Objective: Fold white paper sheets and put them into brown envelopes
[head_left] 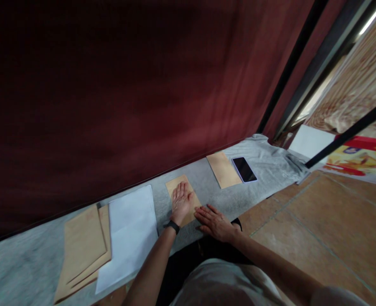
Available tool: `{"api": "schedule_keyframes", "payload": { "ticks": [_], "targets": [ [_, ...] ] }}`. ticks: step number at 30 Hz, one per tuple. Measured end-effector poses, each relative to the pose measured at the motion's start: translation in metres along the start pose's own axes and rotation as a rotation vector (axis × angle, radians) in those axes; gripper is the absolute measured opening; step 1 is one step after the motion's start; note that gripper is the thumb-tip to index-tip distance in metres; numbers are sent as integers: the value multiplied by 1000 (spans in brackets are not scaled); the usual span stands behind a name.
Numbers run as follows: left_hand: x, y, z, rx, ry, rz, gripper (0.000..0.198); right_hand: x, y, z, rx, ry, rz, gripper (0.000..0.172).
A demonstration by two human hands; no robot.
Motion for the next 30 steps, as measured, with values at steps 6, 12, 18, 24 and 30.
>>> {"api": "schedule_keyframes", "payload": {
  "ticks": [6, 12, 18, 24, 30],
  "targets": [
    [-4, 9, 63, 12, -20, 4, 59, -3, 1, 1, 17, -7, -19, 53],
    [-5, 19, 121, 9, 32, -5, 57, -5, 3, -4, 67, -62, -36, 47],
    [-2, 21, 133, 65, 76, 2, 58, -3, -10, -15, 228, -337, 42, 46],
    [1, 23, 131, 74, 83, 31, 58, -1, -25, -27, 328, -441, -11, 46],
    [2, 21, 132, 46, 115, 81, 59, 10, -18, -37, 467, -569, -501, 31]
  ]
}}
Point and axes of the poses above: each hand's wrist, its own z-axis away from the middle knuckle, its own y-axis out of the back of the hand, x = y × z, the point moved 2 cm from there along -z, towards the middle knuckle, and after that the axes turned 8 degrees about y, right-handed, at the moved point
